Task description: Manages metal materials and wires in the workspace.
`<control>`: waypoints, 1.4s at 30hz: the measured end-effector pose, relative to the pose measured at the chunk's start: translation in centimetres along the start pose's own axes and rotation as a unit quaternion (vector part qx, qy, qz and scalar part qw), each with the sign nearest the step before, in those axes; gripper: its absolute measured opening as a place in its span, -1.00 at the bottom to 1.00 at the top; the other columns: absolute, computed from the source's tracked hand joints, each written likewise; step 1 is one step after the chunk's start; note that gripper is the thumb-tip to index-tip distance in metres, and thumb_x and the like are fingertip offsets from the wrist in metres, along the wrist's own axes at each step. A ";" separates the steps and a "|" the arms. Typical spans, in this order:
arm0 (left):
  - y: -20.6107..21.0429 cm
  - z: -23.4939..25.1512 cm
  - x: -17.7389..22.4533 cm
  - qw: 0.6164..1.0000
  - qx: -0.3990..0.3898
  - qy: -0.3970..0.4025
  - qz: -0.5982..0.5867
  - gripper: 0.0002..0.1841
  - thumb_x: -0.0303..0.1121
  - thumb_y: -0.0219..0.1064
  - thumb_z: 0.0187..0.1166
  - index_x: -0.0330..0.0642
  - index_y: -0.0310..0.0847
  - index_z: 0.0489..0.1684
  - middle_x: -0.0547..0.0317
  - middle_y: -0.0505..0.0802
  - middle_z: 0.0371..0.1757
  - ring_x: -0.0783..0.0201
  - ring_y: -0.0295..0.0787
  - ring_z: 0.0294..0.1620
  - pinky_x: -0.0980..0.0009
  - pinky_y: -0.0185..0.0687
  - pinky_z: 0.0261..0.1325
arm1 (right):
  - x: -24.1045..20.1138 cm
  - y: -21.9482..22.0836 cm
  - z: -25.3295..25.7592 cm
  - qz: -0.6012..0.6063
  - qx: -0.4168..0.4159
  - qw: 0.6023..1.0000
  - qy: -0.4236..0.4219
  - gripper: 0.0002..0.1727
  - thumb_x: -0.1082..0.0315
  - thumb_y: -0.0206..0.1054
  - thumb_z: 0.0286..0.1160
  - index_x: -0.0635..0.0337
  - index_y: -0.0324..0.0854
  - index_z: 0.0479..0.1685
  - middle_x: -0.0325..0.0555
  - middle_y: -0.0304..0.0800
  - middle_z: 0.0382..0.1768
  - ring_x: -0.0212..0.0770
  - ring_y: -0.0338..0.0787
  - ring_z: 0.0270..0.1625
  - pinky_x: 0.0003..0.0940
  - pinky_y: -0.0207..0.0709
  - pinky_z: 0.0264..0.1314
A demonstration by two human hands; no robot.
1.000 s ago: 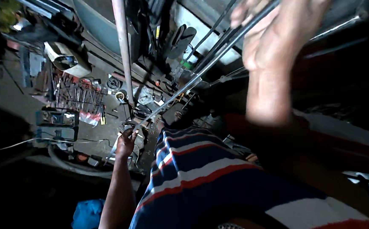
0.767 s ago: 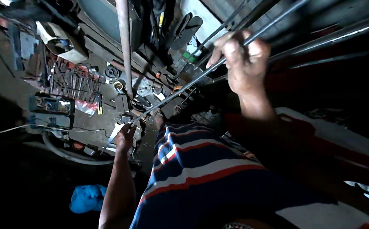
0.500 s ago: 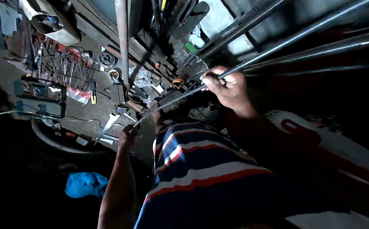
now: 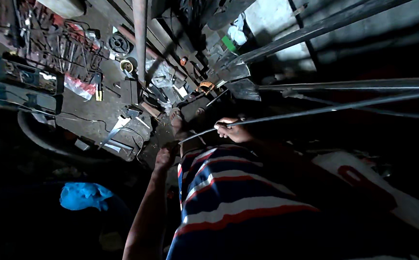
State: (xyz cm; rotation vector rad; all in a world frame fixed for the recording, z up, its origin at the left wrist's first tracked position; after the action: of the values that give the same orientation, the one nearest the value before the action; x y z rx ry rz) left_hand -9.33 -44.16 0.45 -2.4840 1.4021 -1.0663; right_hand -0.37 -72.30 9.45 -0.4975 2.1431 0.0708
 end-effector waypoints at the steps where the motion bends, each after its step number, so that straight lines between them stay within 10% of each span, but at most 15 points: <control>1: 0.5 0.3 0.7 1.000 -0.010 0.004 0.004 -0.59 -0.03 0.11 0.81 0.12 0.65 0.49 0.00 0.81 0.33 -0.02 0.73 0.39 -0.15 0.57 0.48 | 1.6 0.1 0.3 0.015 -0.005 0.999 0.028 -0.79 0.29 0.36 0.67 0.26 0.75 0.02 -0.13 0.85 -0.41 -0.33 0.82 -0.47 -0.40 0.77 -0.37; 11: 2.2 1.9 5.0 0.999 -0.033 0.015 -0.034 -0.53 0.05 0.06 0.82 0.10 0.60 0.54 -0.06 0.88 0.18 -0.08 0.83 0.21 -0.21 0.62 0.36 | 5.3 -1.2 2.6 0.191 0.021 0.973 0.131 -0.63 0.18 0.12 0.86 0.35 0.65 0.11 -0.03 0.88 -0.29 -0.21 0.88 -0.39 -0.31 0.82 -0.33; 15: 1.1 -0.7 0.5 0.996 -0.038 -0.070 -0.031 -0.50 0.12 0.08 0.79 -0.06 0.70 0.28 -0.11 0.87 -0.01 -0.11 0.83 0.05 -0.25 0.64 0.20 | 5.5 -4.2 4.2 0.186 0.074 0.968 0.149 -0.63 0.14 0.12 0.86 0.31 0.65 0.08 -0.08 0.86 -0.36 -0.24 0.85 -0.43 -0.33 0.79 -0.34; 26: -1.0 -13.8 -13.6 0.960 -0.010 -0.277 0.041 -0.47 0.17 0.05 0.79 0.10 0.64 0.47 -0.19 0.83 0.27 -0.26 0.74 0.34 -0.38 0.52 0.40 | 8.4 -12.3 5.7 0.176 0.229 0.934 0.212 -0.52 -0.01 0.12 0.85 0.28 0.57 0.26 -0.06 0.87 -0.18 -0.21 0.89 -0.28 -0.28 0.81 -0.18; 42: -5.4 -22.1 -14.7 0.927 0.037 -0.343 0.149 -0.42 0.30 0.03 0.71 0.19 0.72 0.38 -0.04 0.84 0.31 -0.24 0.70 0.41 -0.49 0.32 0.49 | 8.6 -16.2 6.7 0.160 0.264 0.931 0.197 -0.47 -0.08 0.08 0.85 0.25 0.55 0.33 -0.09 0.86 -0.16 -0.25 0.87 -0.31 -0.32 0.80 -0.21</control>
State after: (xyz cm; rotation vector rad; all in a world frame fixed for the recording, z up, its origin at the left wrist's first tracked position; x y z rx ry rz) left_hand -23.95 -24.21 11.50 -2.1532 1.3851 -0.1468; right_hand 6.52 -88.37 0.83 0.1733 2.4880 -0.4496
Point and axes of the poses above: each hand's wrist, its own z-axis towards the middle knuckle, its own y-axis out of the palm, x = y × z, the point moved 9 cm from there along z, towards the middle knuckle
